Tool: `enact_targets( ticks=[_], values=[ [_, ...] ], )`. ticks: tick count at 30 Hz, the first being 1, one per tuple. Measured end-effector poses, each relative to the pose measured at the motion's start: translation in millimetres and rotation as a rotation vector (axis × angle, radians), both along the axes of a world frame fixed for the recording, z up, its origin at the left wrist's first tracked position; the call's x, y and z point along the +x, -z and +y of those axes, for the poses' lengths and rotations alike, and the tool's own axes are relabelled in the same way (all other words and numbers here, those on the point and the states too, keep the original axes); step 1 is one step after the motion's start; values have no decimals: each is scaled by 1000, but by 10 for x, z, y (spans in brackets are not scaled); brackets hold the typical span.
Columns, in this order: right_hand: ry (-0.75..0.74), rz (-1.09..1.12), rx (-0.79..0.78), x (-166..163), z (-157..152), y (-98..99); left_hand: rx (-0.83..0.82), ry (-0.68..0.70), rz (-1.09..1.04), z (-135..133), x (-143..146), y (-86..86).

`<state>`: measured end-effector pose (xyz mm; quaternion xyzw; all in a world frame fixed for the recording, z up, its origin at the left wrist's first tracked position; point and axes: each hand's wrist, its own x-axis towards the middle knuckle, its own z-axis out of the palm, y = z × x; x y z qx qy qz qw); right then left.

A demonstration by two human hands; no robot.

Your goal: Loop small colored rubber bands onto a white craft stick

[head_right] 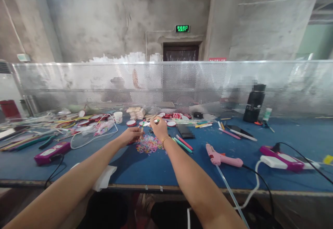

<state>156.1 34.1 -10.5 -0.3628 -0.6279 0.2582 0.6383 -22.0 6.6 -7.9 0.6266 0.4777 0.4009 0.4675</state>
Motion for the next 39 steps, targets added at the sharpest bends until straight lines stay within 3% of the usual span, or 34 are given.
enact_targets(
  ticks=[39],
  values=[
    [35,19,-35,10,11,-3,-28,19,-32,0,-5,-1]
  ],
)
